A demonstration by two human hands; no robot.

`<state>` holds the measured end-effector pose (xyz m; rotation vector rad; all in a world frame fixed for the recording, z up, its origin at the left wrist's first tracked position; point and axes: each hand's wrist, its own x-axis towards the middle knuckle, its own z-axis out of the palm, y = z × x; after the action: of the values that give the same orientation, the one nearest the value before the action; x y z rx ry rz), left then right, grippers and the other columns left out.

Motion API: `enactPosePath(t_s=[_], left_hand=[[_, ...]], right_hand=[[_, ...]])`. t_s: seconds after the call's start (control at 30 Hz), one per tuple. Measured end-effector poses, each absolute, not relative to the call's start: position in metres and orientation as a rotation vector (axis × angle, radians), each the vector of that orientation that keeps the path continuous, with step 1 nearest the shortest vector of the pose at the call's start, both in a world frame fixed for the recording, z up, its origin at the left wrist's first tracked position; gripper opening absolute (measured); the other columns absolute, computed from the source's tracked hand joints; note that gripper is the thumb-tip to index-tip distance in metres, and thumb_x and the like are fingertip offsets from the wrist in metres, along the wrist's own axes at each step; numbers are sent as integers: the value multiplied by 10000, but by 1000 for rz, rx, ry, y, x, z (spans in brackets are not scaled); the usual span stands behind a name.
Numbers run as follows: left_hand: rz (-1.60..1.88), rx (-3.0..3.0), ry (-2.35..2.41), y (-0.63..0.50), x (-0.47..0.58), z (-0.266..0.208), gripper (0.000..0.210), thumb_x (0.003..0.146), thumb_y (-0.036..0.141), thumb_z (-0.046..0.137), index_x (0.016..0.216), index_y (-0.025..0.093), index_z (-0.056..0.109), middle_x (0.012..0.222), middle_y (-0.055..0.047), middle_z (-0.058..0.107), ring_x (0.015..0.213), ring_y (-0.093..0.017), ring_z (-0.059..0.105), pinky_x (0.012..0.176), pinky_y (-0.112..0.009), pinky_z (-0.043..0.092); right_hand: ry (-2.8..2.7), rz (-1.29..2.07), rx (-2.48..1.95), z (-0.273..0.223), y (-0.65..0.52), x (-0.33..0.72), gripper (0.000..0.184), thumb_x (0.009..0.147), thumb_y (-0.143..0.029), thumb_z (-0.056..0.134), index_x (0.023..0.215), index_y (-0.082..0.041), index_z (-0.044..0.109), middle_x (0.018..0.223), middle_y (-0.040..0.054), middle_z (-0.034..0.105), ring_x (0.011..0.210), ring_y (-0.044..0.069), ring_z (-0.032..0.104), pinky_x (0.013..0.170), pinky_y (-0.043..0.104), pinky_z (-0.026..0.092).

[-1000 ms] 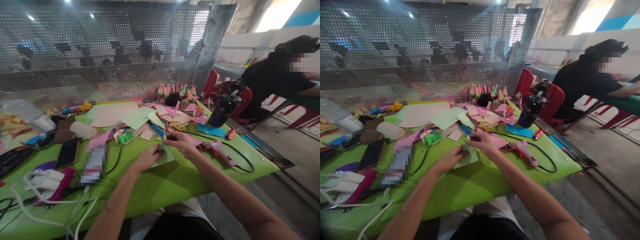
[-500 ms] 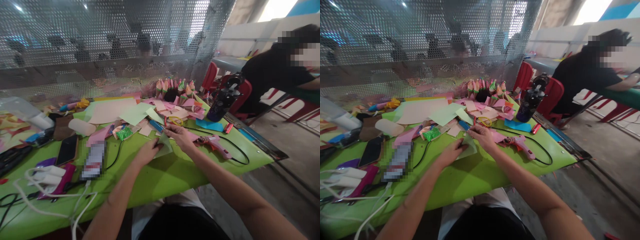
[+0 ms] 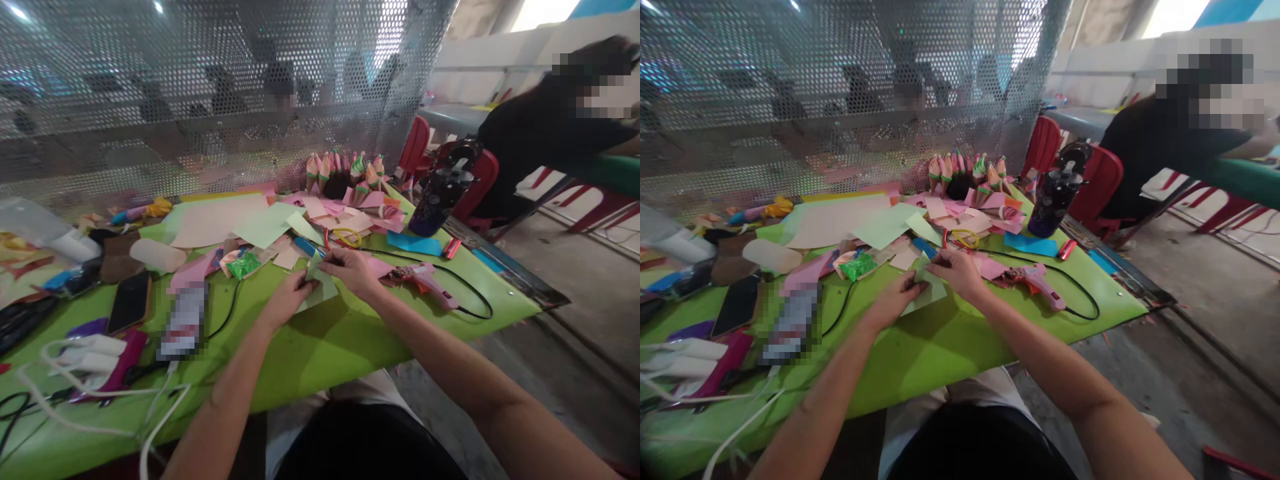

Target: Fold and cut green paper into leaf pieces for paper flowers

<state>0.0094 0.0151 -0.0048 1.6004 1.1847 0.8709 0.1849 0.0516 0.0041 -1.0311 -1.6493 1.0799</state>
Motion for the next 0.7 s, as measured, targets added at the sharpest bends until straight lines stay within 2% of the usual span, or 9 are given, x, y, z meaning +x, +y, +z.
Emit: enactPosePath(t_s=[0.13, 0.27, 0.5, 0.7], left_hand=[[901, 1503, 1150, 21, 13, -11, 303, 745, 438, 677, 893, 178, 630, 807, -6, 680, 784, -192, 611, 704, -289, 488], [1006, 1445, 1181, 32, 13, -16, 369, 725, 473, 698, 942, 178, 653, 848, -24, 712, 824, -203, 626, 764, -309, 488], [1204, 1221, 1219, 34, 19, -20, 367, 692, 451, 755, 892, 161, 648, 785, -38, 718, 661, -172, 642, 658, -294, 501], [1316, 1196, 1297, 23, 28, -28, 310, 701, 406, 760, 869, 164, 663, 749, -21, 705, 679, -170, 628, 660, -273, 480]], right_hand=[[-1573, 1050, -1016, 1, 56, 186, 338, 693, -511, 660, 668, -179, 598, 610, -33, 501, 597, 116, 413, 560, 252, 309], [-1612, 1110, -1021, -3, 59, 189, 362, 718, -537, 641, 715, -176, 618, 613, -32, 515, 579, 112, 423, 544, 248, 312], [-1629, 1194, -1087, -14, 54, 197, 335, 679, -501, 705, 683, -176, 622, 581, 3, 632, 531, 120, 511, 526, 241, 358], [-1669, 1191, -1077, -13, 55, 199, 289, 693, -445, 704, 629, -177, 615, 552, 3, 637, 514, 117, 528, 516, 232, 370]])
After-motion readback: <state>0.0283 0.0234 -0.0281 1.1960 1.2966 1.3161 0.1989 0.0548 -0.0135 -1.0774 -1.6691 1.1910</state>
